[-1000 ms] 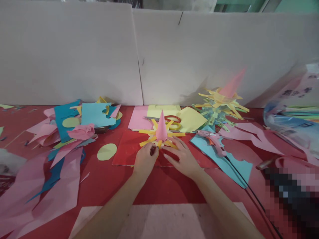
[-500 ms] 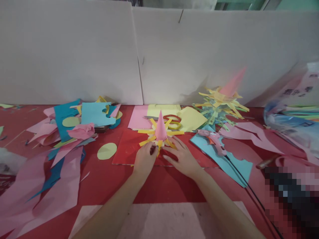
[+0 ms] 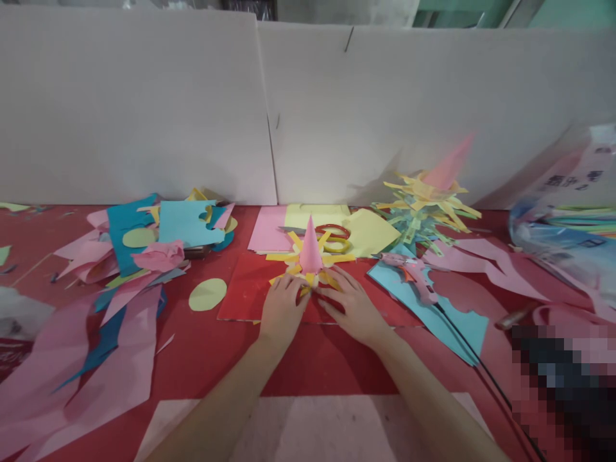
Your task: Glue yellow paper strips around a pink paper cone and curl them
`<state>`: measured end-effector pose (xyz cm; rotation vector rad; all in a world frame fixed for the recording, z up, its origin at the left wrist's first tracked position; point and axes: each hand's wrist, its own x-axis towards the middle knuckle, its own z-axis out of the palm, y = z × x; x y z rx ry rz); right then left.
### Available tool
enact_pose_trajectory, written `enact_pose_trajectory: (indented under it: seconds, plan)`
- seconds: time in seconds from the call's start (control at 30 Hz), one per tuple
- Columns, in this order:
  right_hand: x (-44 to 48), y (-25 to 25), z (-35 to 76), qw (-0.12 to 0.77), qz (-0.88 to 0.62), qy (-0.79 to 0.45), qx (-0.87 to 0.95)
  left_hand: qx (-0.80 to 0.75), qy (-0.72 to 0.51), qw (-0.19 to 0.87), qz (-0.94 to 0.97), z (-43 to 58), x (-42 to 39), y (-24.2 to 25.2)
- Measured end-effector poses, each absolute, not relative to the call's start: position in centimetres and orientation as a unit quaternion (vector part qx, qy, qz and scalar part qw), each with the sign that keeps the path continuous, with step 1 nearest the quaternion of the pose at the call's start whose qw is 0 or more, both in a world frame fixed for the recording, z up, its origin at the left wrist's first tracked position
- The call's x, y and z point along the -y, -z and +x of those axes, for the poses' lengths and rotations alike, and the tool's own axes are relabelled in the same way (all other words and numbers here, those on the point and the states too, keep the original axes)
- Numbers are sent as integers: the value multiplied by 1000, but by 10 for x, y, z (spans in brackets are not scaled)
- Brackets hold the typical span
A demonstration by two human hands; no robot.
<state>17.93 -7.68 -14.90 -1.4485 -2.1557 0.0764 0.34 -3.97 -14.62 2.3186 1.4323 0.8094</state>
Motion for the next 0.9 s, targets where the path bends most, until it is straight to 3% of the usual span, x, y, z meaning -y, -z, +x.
enact_pose_trajectory:
  seconds: [0.13,0.5,0.9]
  plan:
    - [76,150,180,272,-535,-31,799,-498,-260,86,823,3,41,148]
    - [71,154,184,380,-549,-47,743,-465,-275,94,836,3,39,148]
    - [77,144,221,406,-696,154,571,-569,-323,76,752,-7,32,148]
